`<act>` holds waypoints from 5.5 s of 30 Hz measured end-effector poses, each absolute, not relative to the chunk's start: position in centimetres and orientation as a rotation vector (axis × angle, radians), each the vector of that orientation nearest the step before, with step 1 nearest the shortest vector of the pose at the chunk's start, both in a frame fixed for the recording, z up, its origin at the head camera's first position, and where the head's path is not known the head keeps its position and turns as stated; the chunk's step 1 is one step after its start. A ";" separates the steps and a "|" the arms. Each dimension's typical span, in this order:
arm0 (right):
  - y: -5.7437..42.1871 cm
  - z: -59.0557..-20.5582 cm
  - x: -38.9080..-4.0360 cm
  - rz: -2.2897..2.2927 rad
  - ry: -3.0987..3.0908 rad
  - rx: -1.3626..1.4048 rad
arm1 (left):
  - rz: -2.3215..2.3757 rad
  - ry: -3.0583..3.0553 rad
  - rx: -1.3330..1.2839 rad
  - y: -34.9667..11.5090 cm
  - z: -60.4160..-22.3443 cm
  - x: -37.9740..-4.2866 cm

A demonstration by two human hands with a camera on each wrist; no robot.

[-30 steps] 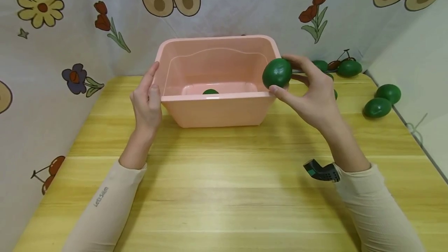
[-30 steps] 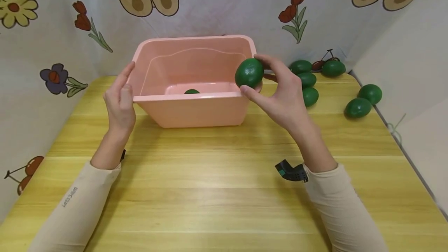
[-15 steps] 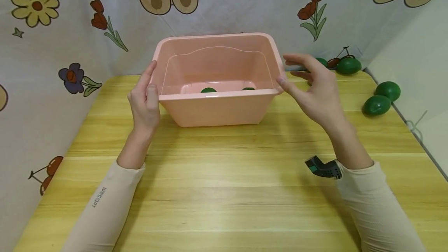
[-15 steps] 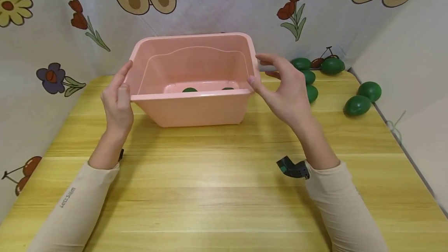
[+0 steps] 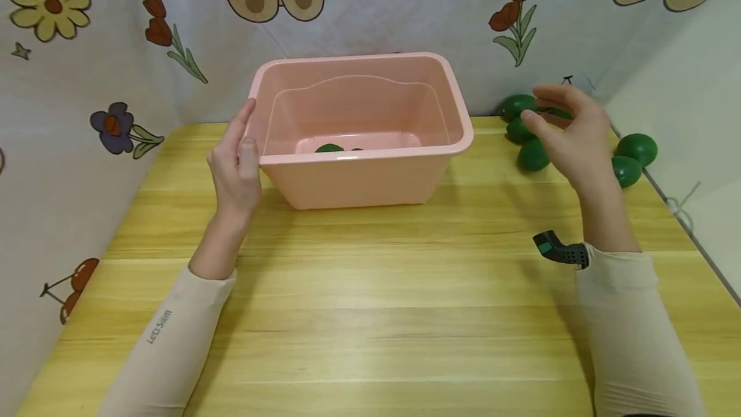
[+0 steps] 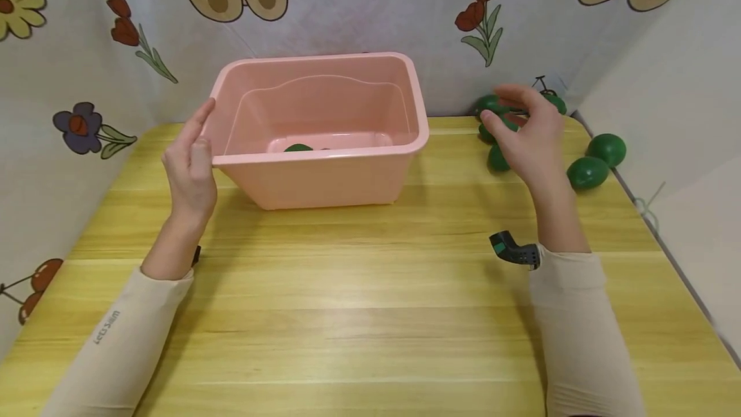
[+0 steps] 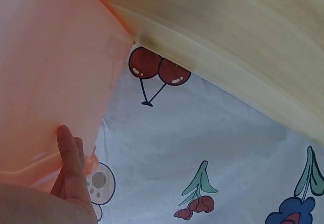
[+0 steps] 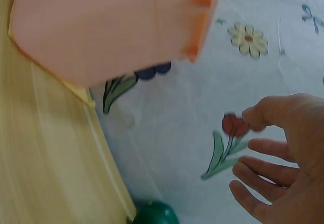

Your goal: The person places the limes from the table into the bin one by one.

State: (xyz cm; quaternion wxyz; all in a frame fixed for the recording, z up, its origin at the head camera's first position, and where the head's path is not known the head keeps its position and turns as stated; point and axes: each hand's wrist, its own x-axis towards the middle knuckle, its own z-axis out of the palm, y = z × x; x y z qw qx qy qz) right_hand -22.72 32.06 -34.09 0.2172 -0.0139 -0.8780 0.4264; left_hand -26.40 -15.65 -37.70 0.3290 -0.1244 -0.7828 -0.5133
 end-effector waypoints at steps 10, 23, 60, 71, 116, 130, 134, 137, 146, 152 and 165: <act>36.3 -37.1 -23.6 1.096 -2.637 -0.293 | -1.324 -2.052 -0.317 -15.7 -37.6 -26.4; 37.8 -39.5 -24.4 1.134 -2.898 -0.360 | -1.315 -2.052 -0.341 -15.8 -37.6 -26.5; 33.5 -33.7 -24.6 1.070 -2.688 -0.362 | -1.319 -2.035 -0.326 -16.3 -37.6 -26.6; 28.9 -30.9 -28.3 1.228 -2.469 -0.273 | -1.294 -2.044 -0.333 -16.5 -37.9 -26.7; 22.5 -31.9 -32.0 1.396 -2.264 0.086 | -1.243 -2.059 -0.357 -15.8 -38.1 -26.7; 26.1 -32.5 -31.0 1.369 -2.303 -0.093 | -1.237 -2.059 -0.367 -15.7 -38.2 -26.4; 27.4 -32.9 -30.5 1.324 -2.331 -0.146 | -1.241 -2.044 -0.367 -15.9 -38.1 -26.5; 28.9 -33.3 -30.2 1.290 -2.332 -0.173 | -1.242 -2.038 -0.367 -16.0 -38.1 -26.5; 33.1 -34.9 -29.5 1.333 -2.375 -0.265 | -1.306 -2.042 -0.321 -16.0 -37.8 -26.5; 34.3 -35.4 -29.3 1.333 -2.440 -0.317 | -1.390 -2.024 -0.290 -15.9 -37.5 -26.5; 35.7 -35.7 -29.3 1.193 -2.683 -0.478 | -1.379 -2.038 -0.325 -15.9 -37.0 -26.7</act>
